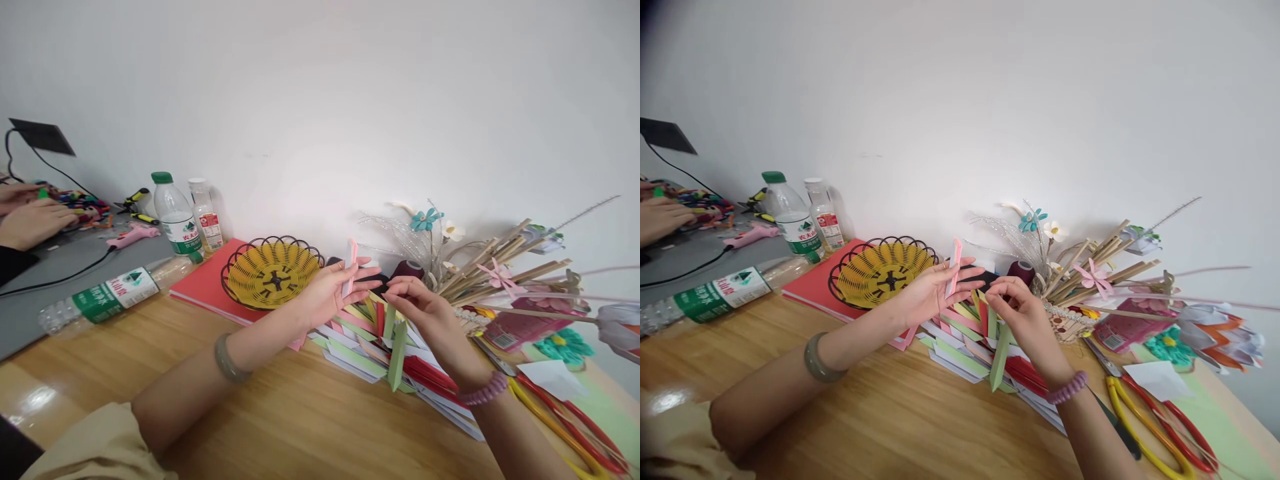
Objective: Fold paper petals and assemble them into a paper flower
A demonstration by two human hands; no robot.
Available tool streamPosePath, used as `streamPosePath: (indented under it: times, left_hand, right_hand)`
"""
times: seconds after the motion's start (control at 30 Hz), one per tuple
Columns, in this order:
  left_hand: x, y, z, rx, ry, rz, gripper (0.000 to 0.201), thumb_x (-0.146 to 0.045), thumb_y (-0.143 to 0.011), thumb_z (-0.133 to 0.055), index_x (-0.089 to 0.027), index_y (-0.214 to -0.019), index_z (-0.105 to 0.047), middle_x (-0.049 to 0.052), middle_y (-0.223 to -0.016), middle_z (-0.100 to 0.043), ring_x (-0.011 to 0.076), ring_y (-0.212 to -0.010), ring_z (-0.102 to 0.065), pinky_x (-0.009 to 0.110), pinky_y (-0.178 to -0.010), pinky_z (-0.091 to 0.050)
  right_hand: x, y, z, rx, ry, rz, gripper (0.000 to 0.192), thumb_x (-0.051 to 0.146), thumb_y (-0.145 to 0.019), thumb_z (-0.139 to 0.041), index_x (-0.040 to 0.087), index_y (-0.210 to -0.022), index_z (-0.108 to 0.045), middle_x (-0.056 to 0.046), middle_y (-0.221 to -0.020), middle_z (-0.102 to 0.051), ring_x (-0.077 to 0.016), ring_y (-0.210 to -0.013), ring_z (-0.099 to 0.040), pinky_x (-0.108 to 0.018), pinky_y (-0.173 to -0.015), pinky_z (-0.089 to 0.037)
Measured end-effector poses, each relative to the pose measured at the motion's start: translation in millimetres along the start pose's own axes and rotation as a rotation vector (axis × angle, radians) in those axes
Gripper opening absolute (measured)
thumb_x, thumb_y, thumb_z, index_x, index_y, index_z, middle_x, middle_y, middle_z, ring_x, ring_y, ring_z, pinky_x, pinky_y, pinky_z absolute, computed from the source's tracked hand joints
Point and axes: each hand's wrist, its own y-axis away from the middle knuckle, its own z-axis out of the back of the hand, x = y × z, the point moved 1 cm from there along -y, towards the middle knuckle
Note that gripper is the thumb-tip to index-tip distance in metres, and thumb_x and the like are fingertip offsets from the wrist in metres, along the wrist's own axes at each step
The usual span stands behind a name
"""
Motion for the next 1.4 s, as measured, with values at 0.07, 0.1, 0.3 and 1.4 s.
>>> streamPosePath:
  times: [0.07, 0.1, 0.3, 1.4]
  left_hand:
    - [2, 1, -1.4, 0.004, -0.007, 0.012, 0.023, -0.017, -0.086, -0.048, -0.015, -0.106, -0.059, 0.013, -0.117, -0.059, 0.0201, -0.096, -0.061, 0.031, -0.085, -0.046]
    - [4, 2, -2.2, 0.000, -0.012, 0.020, 0.023, -0.016, -0.086, -0.048, -0.015, -0.106, -0.059, 0.014, -0.117, -0.059, 0.0201, -0.096, -0.062, 0.031, -0.085, -0.045]
    - [4, 4, -5.1, -0.067, -0.035, -0.046, 0.021, -0.018, -0.085, -0.050, -0.015, -0.104, -0.059, 0.013, -0.111, -0.062, 0.0200, -0.096, -0.061, 0.031, -0.082, -0.046]
    - [0, 3, -7.0, -0.098, 0.009, -0.108, 0.019, -0.021, -0.087, -0.048, -0.017, -0.100, -0.059, 0.010, -0.114, -0.061, 0.0196, -0.102, -0.059, 0.031, -0.087, -0.042]
  right_hand:
    - [-3, -1, 4, -0.051, -0.026, -0.022, 0.029, 0.041, -0.090, -0.035, 0.019, -0.083, -0.053, -0.007, -0.099, -0.055, -0.0163, -0.082, -0.057, -0.027, -0.062, -0.045]
    - [-4, -1, 5, -0.075, -0.027, -0.024, 0.029, 0.041, -0.090, -0.035, 0.019, -0.082, -0.053, -0.007, -0.098, -0.055, -0.0161, -0.080, -0.056, -0.028, -0.061, -0.045]
    - [4, 4, -10, -0.066, 0.102, 0.087, 0.016, 0.033, -0.086, -0.047, 0.020, -0.087, -0.056, -0.006, -0.088, -0.056, -0.0188, -0.082, -0.051, -0.033, -0.071, -0.042]
    - [9, 0, -2, -0.038, -0.139, -0.255, 0.034, 0.043, -0.083, -0.045, 0.014, -0.082, -0.063, -0.006, -0.070, -0.066, -0.0140, -0.056, -0.057, -0.024, -0.047, -0.043]
